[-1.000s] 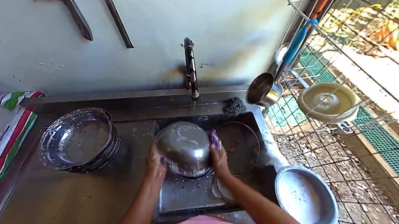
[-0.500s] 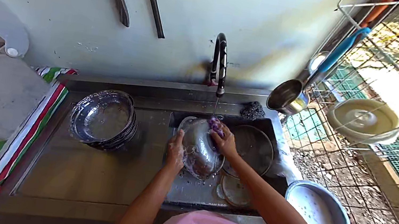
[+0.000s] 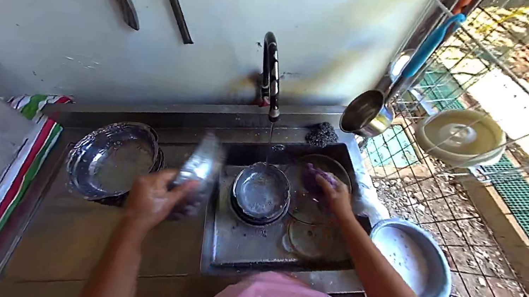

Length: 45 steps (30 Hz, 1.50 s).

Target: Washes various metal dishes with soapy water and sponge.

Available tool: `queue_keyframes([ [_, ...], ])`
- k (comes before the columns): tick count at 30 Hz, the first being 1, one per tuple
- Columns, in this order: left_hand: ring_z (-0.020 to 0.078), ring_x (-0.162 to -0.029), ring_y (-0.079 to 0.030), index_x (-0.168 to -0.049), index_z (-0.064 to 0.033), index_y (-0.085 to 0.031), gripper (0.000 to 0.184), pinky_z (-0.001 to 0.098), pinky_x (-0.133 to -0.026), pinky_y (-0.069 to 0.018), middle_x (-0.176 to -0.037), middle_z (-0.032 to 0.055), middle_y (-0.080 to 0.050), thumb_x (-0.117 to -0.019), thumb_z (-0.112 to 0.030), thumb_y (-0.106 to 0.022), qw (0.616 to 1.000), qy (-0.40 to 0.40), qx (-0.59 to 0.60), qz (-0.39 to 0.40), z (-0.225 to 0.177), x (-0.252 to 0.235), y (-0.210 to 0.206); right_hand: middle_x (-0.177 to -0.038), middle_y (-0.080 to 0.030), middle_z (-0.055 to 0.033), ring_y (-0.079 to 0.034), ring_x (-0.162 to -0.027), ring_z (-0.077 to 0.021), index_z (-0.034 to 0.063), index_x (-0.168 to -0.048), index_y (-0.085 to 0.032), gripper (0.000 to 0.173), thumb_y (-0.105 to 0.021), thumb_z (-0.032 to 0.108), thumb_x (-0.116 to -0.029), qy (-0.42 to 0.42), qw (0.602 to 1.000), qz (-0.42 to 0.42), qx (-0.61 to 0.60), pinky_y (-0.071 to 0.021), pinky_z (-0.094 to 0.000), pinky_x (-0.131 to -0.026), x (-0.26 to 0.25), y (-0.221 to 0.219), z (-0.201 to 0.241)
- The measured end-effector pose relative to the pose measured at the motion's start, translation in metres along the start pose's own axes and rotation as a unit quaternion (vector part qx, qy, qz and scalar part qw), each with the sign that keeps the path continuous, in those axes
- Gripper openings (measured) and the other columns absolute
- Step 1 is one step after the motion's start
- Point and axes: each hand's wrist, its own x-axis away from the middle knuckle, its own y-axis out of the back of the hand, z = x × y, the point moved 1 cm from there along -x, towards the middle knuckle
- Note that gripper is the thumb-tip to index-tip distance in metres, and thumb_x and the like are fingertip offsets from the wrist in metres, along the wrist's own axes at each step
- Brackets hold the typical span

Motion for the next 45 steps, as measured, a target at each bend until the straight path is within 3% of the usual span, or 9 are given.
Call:
queue_keyframes([
  [4,0.0598,-0.104,-0.062,-0.107,0.0127,-0.069,0.036,0.076,-0.093,-0.0404,-0.102,0.0396,-0.066,-0.0997,-0.022,-0.067,0.979,0.106,-0.176,-0.001,0.079,-0.033,0.03,-0.118,-0.068,-0.0228,-0.068,-0.102,-0.0293,-0.0058,-0.129,-0.062,0.047,-0.073,0.02,-0.0911,-0.074,0.985,-0.117,0.106,-0.0554,-0.0503,-0.091,0.05,0.113,-0.029],
  [8,0.053,-0.132,-0.05,-0.138,0.0044,-0.059,0.038,0.0672,-0.111,-0.0345,-0.138,0.0346,-0.056,-0.1043,-0.012,-0.055,0.968,0.153,-0.194,0.03,0.134,-0.055,-0.003,-0.125,-0.061,-0.0393,-0.057,-0.123,-0.0544,-0.013,-0.127,-0.061,0.043,-0.066,0.02,-0.1003,-0.198,0.909,-0.179,0.321,-0.0382,-0.0696,-0.107,0.081,0.169,-0.079],
  [17,0.0434,-0.134,-0.051,-0.151,0.0034,-0.043,0.062,0.0543,-0.115,-0.0391,-0.141,0.031,-0.055,-0.099,-0.021,-0.066,0.939,0.204,-0.036,0.276,0.173,-0.067,-0.287,-0.158,-0.033,-0.0355,-0.035,-0.145,-0.0534,-0.0072,-0.143,-0.052,0.052,-0.064,0.015,-0.0979,-0.26,0.854,-0.085,0.442,-0.0305,-0.0671,-0.117,0.086,0.149,-0.159],
  [22,0.0414,-0.131,-0.055,-0.143,0.0029,-0.052,0.047,0.0562,-0.11,-0.0437,-0.138,0.0283,-0.058,-0.0978,-0.01,-0.06,0.92,0.277,-0.107,0.255,0.145,-0.058,-0.32,-0.128,-0.062,-0.0341,-0.061,-0.121,-0.0452,-0.0105,-0.13,-0.061,0.036,-0.059,0.012,-0.102,-0.285,0.901,-0.231,0.231,-0.044,-0.0619,-0.106,0.093,0.163,-0.137],
  [25,0.0424,-0.129,-0.056,-0.135,0.0029,-0.06,0.038,0.0576,-0.109,-0.0426,-0.134,0.0285,-0.061,-0.0988,-0.009,-0.057,0.944,0.244,-0.066,0.214,0.11,-0.077,-0.311,-0.095,-0.066,-0.0142,-0.062,-0.074,-0.0164,-0.0075,-0.125,-0.06,0.031,-0.059,0.013,-0.1007,-0.226,0.906,-0.357,-0.005,-0.055,-0.0384,-0.071,0.102,0.164,-0.113],
  [28,0.0433,-0.129,-0.054,-0.118,0.0143,-0.065,0.027,0.0521,-0.112,-0.0392,-0.131,0.0336,-0.059,-0.0963,-0.001,-0.057,0.97,0.112,0.0,0.213,0.071,-0.099,-0.305,-0.091,-0.064,-0.0024,-0.063,-0.074,-0.006,-0.0026,-0.124,-0.056,0.026,-0.057,0.01,-0.1004,-0.177,0.891,-0.387,-0.157,-0.0567,-0.029,-0.07,0.103,0.156,-0.08],
  [37,0.048,-0.131,-0.055,-0.083,0.0139,-0.067,0.014,0.0644,-0.113,-0.036,-0.134,0.0296,-0.062,-0.0846,0.016,-0.053,0.945,-0.291,0.142,0.044,0.007,-0.119,-0.28,-0.089,-0.071,-0.0085,-0.07,-0.079,-0.0177,0.0024,-0.116,-0.058,0.029,-0.035,0.018,-0.1082,-0.222,0.895,-0.09,-0.376,-0.0601,-0.0372,-0.071,0.031,0.037,-0.011],
  [42,0.0307,-0.121,-0.062,-0.09,0.0196,-0.057,0.013,0.0387,-0.102,-0.0478,-0.132,0.0308,-0.061,-0.0937,0.008,-0.055,0.949,-0.06,0.308,-0.024,-0.02,-0.096,-0.266,-0.102,-0.066,-0.0127,-0.066,-0.087,-0.0155,-0.006,-0.13,-0.052,0.037,-0.049,0.002,-0.0937,-0.046,0.956,0.002,-0.288,-0.0568,-0.0342,-0.079,-0.032,-0.061,0.004],
  [45,0.0213,-0.1,-0.063,-0.117,0.0153,-0.059,0.024,0.0361,-0.091,-0.0512,-0.109,0.0234,-0.065,-0.1007,-0.002,-0.055,0.911,0.131,0.391,-0.019,-0.027,-0.083,-0.257,-0.146,-0.052,-0.0271,-0.051,-0.138,-0.0309,-0.0144,-0.139,-0.049,0.073,-0.078,0.006,-0.0744,0.121,0.978,0.17,0.019,-0.0418,-0.0449,-0.115,-0.034,-0.096,-0.003],
])
